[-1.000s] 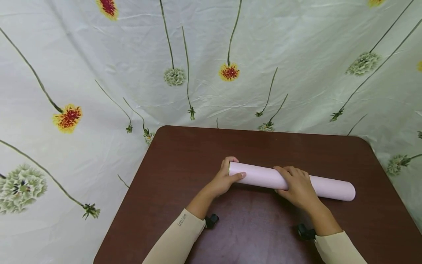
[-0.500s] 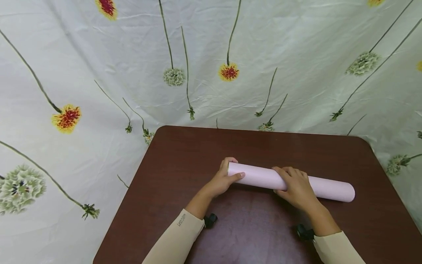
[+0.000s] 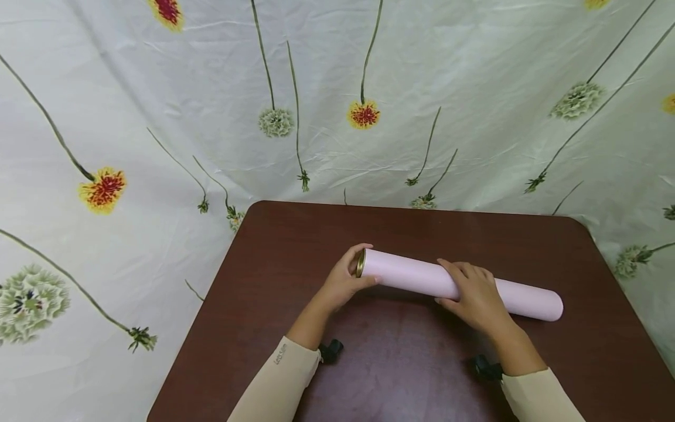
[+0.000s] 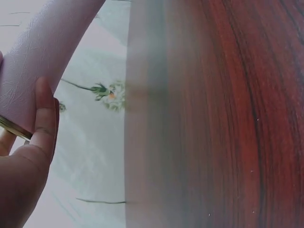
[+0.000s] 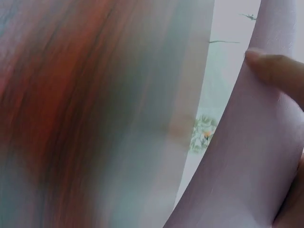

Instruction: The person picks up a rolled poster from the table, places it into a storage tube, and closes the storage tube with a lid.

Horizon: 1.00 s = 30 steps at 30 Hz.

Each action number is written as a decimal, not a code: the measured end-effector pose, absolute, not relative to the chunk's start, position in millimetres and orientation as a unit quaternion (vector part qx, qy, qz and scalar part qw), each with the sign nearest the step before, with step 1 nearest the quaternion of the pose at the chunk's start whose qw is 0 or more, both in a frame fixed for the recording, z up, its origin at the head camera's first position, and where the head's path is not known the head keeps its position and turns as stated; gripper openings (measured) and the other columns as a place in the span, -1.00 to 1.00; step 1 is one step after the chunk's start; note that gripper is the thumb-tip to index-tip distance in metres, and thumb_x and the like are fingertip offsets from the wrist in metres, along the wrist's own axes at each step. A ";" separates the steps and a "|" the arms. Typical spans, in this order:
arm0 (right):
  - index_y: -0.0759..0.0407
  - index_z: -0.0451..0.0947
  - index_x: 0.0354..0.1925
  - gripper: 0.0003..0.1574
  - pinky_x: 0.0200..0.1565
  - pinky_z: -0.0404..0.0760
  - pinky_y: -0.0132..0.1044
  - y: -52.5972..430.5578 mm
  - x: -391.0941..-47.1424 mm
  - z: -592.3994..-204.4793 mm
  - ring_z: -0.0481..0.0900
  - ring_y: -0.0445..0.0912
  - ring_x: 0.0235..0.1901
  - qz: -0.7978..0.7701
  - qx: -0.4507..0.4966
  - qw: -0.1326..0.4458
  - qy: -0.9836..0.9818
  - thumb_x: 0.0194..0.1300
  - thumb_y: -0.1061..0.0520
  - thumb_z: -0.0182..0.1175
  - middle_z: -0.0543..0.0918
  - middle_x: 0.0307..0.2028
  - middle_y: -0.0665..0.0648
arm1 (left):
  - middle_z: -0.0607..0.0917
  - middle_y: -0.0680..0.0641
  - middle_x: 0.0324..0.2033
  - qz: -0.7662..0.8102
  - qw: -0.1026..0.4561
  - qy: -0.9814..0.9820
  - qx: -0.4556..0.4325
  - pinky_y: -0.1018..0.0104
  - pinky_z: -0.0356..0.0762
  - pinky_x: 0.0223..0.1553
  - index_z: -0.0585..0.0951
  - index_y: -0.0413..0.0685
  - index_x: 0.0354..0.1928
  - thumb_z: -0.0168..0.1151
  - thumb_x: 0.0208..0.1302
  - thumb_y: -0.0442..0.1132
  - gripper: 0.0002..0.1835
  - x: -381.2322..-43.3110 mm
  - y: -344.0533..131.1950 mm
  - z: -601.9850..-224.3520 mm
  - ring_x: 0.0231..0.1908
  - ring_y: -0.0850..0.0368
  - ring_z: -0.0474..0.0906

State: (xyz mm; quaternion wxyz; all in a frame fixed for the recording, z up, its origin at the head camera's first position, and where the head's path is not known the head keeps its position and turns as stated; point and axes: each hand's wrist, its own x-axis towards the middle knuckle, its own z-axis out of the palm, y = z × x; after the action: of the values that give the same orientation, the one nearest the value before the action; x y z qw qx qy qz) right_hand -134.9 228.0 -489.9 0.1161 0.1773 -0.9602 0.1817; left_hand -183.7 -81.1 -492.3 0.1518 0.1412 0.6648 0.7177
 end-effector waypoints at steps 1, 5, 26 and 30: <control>0.02 0.35 0.43 0.06 0.23 0.27 0.29 228.9 -134.7 -489.7 0.52 0.22 0.14 0.180 0.175 0.115 -0.961 0.03 -0.10 0.57 0.60 0.09 0.27 | 0.44 -0.18 0.35 0.718 0.149 0.665 0.141 0.31 0.62 0.01 0.26 -0.08 0.46 0.45 0.15 -0.44 -0.14 -183.5 -81.9 -491.6 0.15 0.07 0.52; 0.05 0.34 0.44 0.07 0.31 0.17 0.34 235.1 -131.7 -487.8 0.47 0.26 0.20 0.188 0.157 0.104 -0.964 0.06 -0.20 0.52 0.59 0.14 0.29 | 0.47 -0.19 0.33 0.722 0.141 0.666 0.121 0.31 0.64 0.02 0.32 0.01 0.46 0.46 0.15 -0.41 -0.16 -183.2 -87.0 -491.9 0.17 0.07 0.53; 0.28 -0.05 0.58 0.12 0.34 -0.05 0.53 296.1 -117.6 -490.4 -0.04 0.63 0.41 0.324 -0.128 0.059 -0.935 0.41 -0.29 0.16 -0.08 0.50 0.58 | 0.43 -0.15 0.42 0.704 0.131 0.693 0.081 0.32 0.64 0.07 0.25 -0.07 0.51 0.43 0.23 -0.34 -0.16 -191.0 -105.5 -505.7 0.28 -0.05 0.52; 0.23 -0.20 0.61 0.20 0.29 0.12 0.53 303.8 -117.3 -490.0 0.00 0.62 0.41 0.350 -0.179 0.011 -0.919 0.40 -0.35 0.12 -0.19 0.53 0.56 | 0.44 -0.11 0.42 0.703 0.122 0.699 0.054 0.31 0.62 0.11 0.27 0.00 0.52 0.44 0.23 -0.28 -0.16 -191.8 -112.3 -506.5 0.33 -0.06 0.50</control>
State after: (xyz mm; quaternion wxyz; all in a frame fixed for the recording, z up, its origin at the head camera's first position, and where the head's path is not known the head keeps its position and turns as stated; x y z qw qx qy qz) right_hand -117.3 303.8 -490.0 0.0114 -0.1789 -0.9194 0.3500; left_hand -191.8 -112.3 -506.5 0.1219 0.0539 0.6988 0.7028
